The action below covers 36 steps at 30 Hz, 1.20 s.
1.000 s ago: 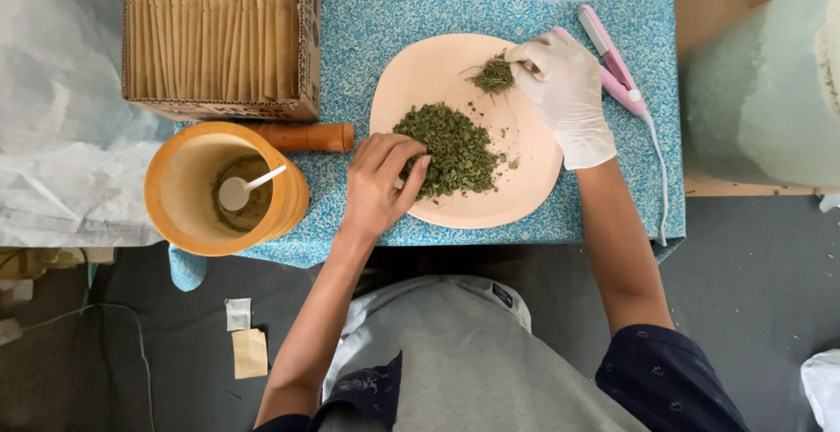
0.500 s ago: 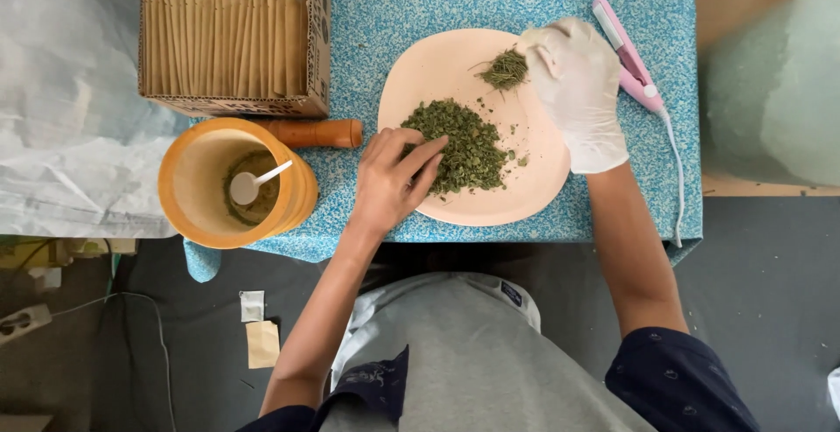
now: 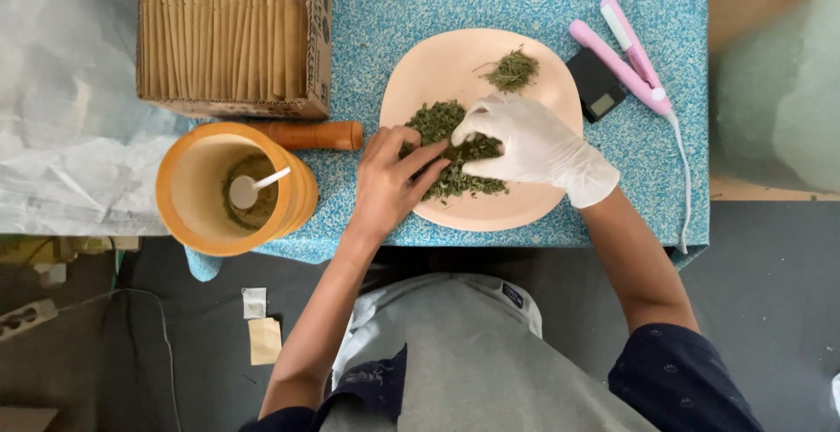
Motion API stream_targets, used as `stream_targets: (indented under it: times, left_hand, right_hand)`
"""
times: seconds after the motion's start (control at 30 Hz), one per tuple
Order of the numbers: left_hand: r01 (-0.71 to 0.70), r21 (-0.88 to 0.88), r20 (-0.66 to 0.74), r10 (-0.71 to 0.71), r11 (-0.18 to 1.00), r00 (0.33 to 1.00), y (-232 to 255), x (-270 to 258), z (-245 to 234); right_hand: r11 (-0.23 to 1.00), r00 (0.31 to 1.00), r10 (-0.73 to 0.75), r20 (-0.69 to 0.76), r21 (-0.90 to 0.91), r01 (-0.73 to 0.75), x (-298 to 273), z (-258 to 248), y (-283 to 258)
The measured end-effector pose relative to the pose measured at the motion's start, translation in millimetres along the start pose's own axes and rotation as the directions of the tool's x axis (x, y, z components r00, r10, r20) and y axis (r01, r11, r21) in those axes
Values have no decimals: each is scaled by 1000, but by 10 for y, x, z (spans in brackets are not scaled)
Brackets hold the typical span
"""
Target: Sorting dried tea leaves on a plate to remove stems and debris by hand.
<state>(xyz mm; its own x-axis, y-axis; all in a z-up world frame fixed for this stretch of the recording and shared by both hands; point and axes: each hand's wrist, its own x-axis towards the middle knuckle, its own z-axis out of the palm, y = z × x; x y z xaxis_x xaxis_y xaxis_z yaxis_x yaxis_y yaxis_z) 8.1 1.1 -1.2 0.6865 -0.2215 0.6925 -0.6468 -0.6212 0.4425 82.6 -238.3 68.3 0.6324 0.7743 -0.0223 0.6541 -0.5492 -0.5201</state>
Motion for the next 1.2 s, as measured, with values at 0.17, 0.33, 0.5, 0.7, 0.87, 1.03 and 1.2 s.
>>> stream_targets:
  times: [0.17, 0.33, 0.5, 0.7, 0.87, 1.03, 1.2]
  left_hand:
    - [24, -21, 2, -24, 999, 1000, 83, 37, -31]
    - [27, 6, 34, -27, 1000, 999, 16, 14, 3]
    - [47, -4, 49, -47, 999, 998, 14, 13, 5]
    - [51, -52, 39, -49, 997, 998, -36, -95, 78]
    - [22, -90, 6, -22, 996, 1000, 50, -24, 8]
    - [18, -102, -20, -20, 995, 1000, 16, -67, 55]
    - [48, -141, -44, -54, 989, 998, 4, -84, 77]
  right_hand:
    - [996, 995, 65, 77, -66, -60, 9, 55, 53]
    - [976, 998, -6, 61, -218, 19, 14, 203, 137]
    - [980, 999, -30, 33, -196, 35, 17, 265, 211]
    - [987, 981, -137, -139, -108, 123, -16, 215, 175]
    - [989, 970, -143, -196, -67, 132, -5, 270, 195]
    - [985, 960, -161, -230, 21, 171, -3, 281, 186]
    - [982, 957, -158, -242, 63, 178, -5, 290, 189]
